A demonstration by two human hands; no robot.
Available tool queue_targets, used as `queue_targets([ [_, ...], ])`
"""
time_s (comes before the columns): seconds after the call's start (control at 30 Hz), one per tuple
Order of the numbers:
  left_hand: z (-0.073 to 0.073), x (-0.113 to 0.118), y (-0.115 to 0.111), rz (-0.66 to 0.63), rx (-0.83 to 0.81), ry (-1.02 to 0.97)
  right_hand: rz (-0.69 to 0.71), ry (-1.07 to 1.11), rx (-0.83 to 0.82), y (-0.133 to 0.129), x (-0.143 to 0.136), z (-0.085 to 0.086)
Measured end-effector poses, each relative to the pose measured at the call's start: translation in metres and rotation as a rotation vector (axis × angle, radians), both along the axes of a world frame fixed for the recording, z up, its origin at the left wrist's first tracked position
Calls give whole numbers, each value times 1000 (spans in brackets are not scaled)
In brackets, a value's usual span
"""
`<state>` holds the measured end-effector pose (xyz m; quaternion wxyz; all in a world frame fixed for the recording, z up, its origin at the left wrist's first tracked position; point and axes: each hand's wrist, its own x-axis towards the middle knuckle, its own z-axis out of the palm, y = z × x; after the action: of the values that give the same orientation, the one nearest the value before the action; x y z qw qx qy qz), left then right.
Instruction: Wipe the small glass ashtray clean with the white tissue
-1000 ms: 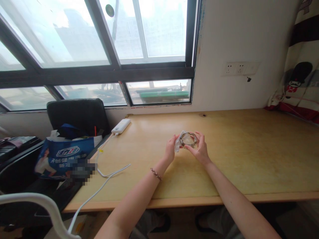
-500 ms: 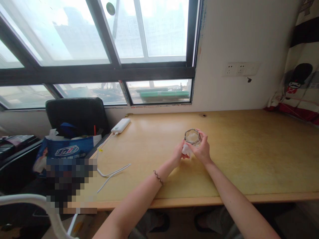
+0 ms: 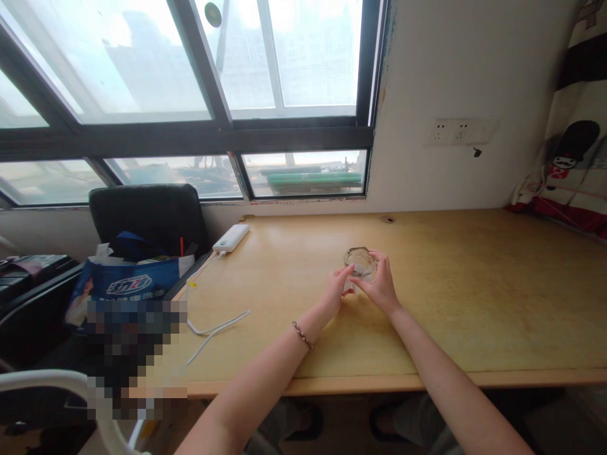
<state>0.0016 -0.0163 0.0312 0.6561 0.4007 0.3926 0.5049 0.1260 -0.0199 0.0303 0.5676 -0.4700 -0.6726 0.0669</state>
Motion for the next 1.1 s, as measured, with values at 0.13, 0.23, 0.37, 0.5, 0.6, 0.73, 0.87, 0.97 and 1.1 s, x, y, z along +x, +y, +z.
queue_targets([
  [0.13, 1, -5, 8, 68, -32, 22, -11, -121, 8, -4, -1, 4],
  [0.23, -2, -5, 11, 75, -42, 3, -71, -229, 17, -8, -3, 5],
  [0.37, -12, -5, 14, 69, -36, -14, -80, -373, -21, -11, -7, -1],
  [0.5, -21, -5, 17, 56, -3, -27, -50, -438, -117, -13, -13, -5],
  [0.6, -23, -5, 19, 36, 15, -21, -56, -446, -152, -13, -14, -6],
  [0.73, -21, -6, 17, 15, 27, 21, -65, -417, -169, -12, -12, -8],
  [0.87, -18, -5, 16, -47, 59, 75, -93, -359, -167, -4, -6, -14],
  [0.97, -19, -5, 17, -120, 67, 149, -142, -357, -187, 11, 8, -19],
  [1.1, -23, -5, 23, -137, 36, 214, -270, -426, -269, 41, 45, -20],
])
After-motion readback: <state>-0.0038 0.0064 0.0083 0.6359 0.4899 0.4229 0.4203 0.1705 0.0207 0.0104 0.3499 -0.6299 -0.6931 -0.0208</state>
